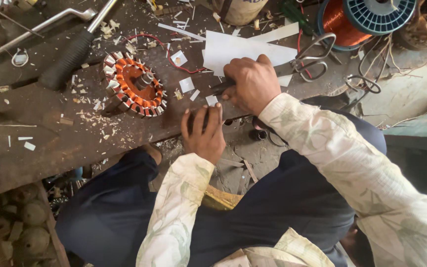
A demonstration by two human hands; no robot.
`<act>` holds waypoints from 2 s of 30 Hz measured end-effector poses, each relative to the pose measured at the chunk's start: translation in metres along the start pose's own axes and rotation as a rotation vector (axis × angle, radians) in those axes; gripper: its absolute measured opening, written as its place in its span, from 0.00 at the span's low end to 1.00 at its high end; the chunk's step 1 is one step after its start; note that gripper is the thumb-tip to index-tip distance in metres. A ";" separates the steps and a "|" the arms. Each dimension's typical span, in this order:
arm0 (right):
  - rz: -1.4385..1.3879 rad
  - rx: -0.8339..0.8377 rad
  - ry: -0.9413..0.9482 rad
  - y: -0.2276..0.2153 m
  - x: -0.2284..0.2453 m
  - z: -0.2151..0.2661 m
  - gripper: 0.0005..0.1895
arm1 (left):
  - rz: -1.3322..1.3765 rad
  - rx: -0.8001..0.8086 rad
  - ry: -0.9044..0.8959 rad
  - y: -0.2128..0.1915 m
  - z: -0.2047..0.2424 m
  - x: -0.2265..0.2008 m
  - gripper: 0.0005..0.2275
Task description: The person cuts small white rectangular pieces from a sheet using scissors and inserts them into the slots of a copper-wound motor stator. The person repeats this process, cutting and placing the pieces one by one into the stator slots.
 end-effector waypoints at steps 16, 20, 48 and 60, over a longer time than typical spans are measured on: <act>0.026 -0.126 -0.071 -0.001 -0.004 -0.015 0.17 | 0.141 0.157 -0.114 -0.001 -0.018 0.014 0.31; -0.006 -0.059 -0.070 -0.006 -0.001 -0.013 0.16 | 0.073 0.256 -0.136 0.009 -0.020 0.015 0.35; 0.029 -0.203 -0.052 -0.019 0.015 0.014 0.12 | 0.451 0.001 -0.267 -0.010 -0.032 0.024 0.15; -0.030 -0.167 -0.054 -0.020 0.016 0.006 0.10 | 0.488 0.080 -0.348 -0.011 -0.056 0.040 0.25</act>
Point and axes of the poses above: each hand's wrist, its own z-axis away from the middle knuckle, its own y-axis out of the palm, x = y × z, the point moved 5 cm from there along -z, towards the middle knuckle, and after that the axes turned 11 degrees about z, right-handed, at the moved point
